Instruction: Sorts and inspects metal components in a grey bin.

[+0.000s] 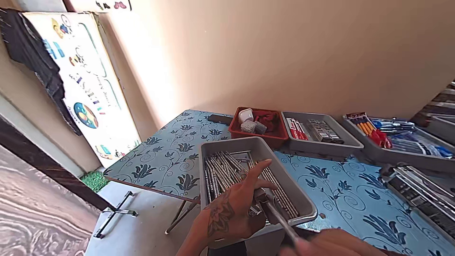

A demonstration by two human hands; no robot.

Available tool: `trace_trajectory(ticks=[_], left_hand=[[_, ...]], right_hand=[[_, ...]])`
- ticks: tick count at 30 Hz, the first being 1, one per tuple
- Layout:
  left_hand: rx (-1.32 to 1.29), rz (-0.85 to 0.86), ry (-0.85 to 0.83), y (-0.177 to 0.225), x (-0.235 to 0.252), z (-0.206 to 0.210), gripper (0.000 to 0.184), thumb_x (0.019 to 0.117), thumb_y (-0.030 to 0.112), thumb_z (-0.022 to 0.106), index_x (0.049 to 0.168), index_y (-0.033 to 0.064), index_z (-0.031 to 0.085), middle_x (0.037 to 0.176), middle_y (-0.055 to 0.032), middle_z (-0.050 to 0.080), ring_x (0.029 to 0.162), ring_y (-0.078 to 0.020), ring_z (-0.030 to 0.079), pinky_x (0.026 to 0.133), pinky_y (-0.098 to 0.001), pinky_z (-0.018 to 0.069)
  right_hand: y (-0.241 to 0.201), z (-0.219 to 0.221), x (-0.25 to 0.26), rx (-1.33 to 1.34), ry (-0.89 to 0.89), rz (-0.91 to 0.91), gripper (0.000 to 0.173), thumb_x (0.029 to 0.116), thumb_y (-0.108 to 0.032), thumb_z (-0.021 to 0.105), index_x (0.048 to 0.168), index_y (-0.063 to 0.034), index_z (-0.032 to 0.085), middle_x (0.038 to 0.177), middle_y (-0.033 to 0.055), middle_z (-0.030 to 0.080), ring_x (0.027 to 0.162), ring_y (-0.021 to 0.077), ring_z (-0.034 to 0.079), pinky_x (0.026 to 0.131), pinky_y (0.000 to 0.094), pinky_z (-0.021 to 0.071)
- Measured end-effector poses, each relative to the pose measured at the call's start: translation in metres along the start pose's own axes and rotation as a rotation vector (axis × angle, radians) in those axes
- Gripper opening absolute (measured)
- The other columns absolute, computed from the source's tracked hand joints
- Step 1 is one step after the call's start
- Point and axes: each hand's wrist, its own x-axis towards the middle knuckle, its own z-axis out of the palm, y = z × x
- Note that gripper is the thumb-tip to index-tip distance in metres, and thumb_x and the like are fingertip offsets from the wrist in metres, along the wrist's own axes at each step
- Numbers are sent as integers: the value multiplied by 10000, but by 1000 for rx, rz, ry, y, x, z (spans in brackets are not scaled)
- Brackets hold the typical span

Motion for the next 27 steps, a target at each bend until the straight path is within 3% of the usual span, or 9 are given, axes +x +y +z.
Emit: trace_trajectory(ticks=[4,7,12,14,17,21,23,27], left_hand=[[0,-8,37,1,-2,2,888,879,170,720,1515,-141,184,1175,-138,709,1043,-42,675,938,-196,527],[7,-3,42,-3,-5,-2,925,847,152,726,1524,-136,165,1198,-153,698,1063,-48,659,917,-178,517],[-22,-34,35,-3,-3,-4,968,794,65,735,1547,-97,150,1228,-145,692,1045,-47,665,861,-165,531],[-34,-53,36,-4,-4,-4,957,817,72,741,1548,-100,149,1229,-144,688,1053,-45,656,868,-164,525],[5,-34,60,-5,-4,-2,938,811,73,741,1538,-101,174,1201,-130,698,1028,-35,660,854,-152,528],[11,-12,53,-5,-4,-1,941,812,79,733,1544,-79,162,1191,-132,693,1022,-51,665,876,-182,539],[37,-26,57,-4,-6,2,913,839,109,719,1549,-42,167,1188,-98,701,1037,-37,665,896,-183,540],[187,-35,178,-4,-6,6,860,843,159,731,1543,28,250,1301,-98,663,1141,-73,646,889,-200,548]], right_hand=[[12,39,-3,-158,-98,87,171,1011,-242,645,974,-99,732,776,45,647,702,152,564,621,218,432],[7,35,-7,-122,-77,146,181,1024,-253,638,1083,-98,710,861,46,665,764,141,570,685,201,438],[5,16,-9,-52,-28,271,110,1013,-222,647,1062,-125,665,966,40,598,901,69,579,793,110,458],[14,17,-12,-49,-63,346,193,1018,-277,640,1107,-110,677,1006,75,647,934,70,606,785,120,474],[30,22,-20,94,-74,384,302,1016,-287,640,1152,-18,668,952,84,742,877,13,682,776,113,539],[27,22,-23,163,-82,418,486,967,-413,699,1235,-14,626,961,59,755,905,-2,691,790,123,554],[25,26,-24,117,-49,407,383,983,-342,683,1191,-21,657,915,58,758,855,11,696,752,131,551],[31,31,-21,202,46,456,219,987,-121,594,1117,49,643,843,29,743,735,-72,634,672,67,509]])
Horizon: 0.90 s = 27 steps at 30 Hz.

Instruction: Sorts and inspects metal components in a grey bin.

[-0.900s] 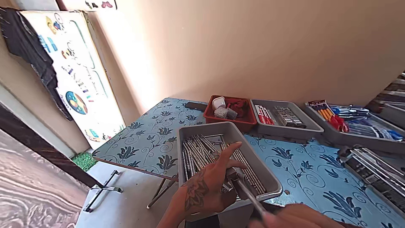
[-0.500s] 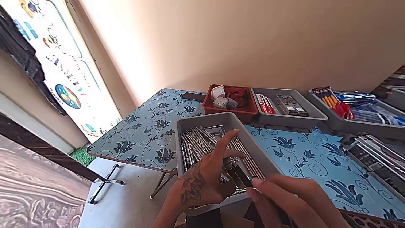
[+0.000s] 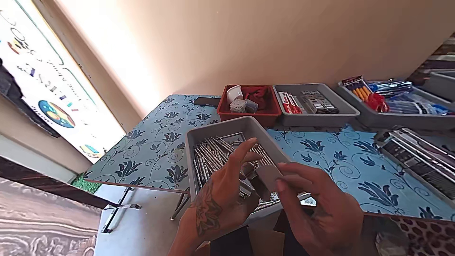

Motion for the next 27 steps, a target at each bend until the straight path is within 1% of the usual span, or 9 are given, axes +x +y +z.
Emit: trace_trajectory(ticks=[5,7,15,19,20,22,24,25,27], left_hand=[[138,135,145,-4,1,0,400,914,155,703,1261,97,511,1275,-129,623,1130,-98,646,822,-187,568],[189,149,123,-1,4,-2,318,945,151,665,1248,105,579,1264,-165,631,1115,-114,652,833,-175,549],[272,84,0,6,-1,-8,471,887,121,665,1358,107,643,1231,-150,665,1027,-167,692,804,-254,587],[320,83,0,7,1,-9,481,874,125,657,1355,115,644,1249,-130,658,1054,-144,677,815,-236,566],[322,84,6,7,1,-8,486,869,123,655,1355,114,644,1245,-126,659,1044,-141,678,804,-238,568],[328,85,15,5,1,-9,509,858,132,670,1366,113,636,1244,-124,656,1000,-125,678,777,-221,563],[323,74,23,5,1,-9,517,844,135,678,1359,105,641,1230,-130,656,962,-120,677,743,-210,562],[324,61,23,5,1,-10,509,845,138,682,1352,110,645,1233,-131,656,966,-123,690,735,-223,583],[330,48,27,5,0,-12,507,853,143,688,1357,113,644,1240,-137,653,1008,-137,695,728,-245,601]], right_hand=[[7,6,2,354,52,290,253,975,-80,608,1210,5,570,873,-69,740,689,-41,659,594,112,546],[9,8,4,438,51,336,276,964,-62,610,1228,-3,556,865,-84,728,661,-32,644,564,119,533],[18,-2,-4,397,-97,307,169,1000,-148,608,1107,-28,660,864,-75,728,722,-34,659,634,127,554],[49,-4,2,208,-207,333,166,1015,-147,560,1070,-62,691,787,-87,684,627,-64,592,569,109,502],[61,-1,4,84,-270,336,162,1006,-149,569,1061,-70,700,765,-71,674,618,-41,590,566,138,501],[75,3,13,-186,-521,397,124,976,-132,630,1026,-46,704,784,63,678,704,163,655,642,357,538],[71,12,31,-413,-888,542,217,996,-133,622,1110,43,677,1032,232,684,1013,382,668,862,547,510],[69,19,39,-520,-1054,615,284,1026,-169,592,1204,44,653,1179,257,646,1144,419,622,941,576,479],[74,28,46,-622,-1179,612,293,1037,-165,562,1243,21,656,1239,253,635,1178,434,609,938,594,479]])
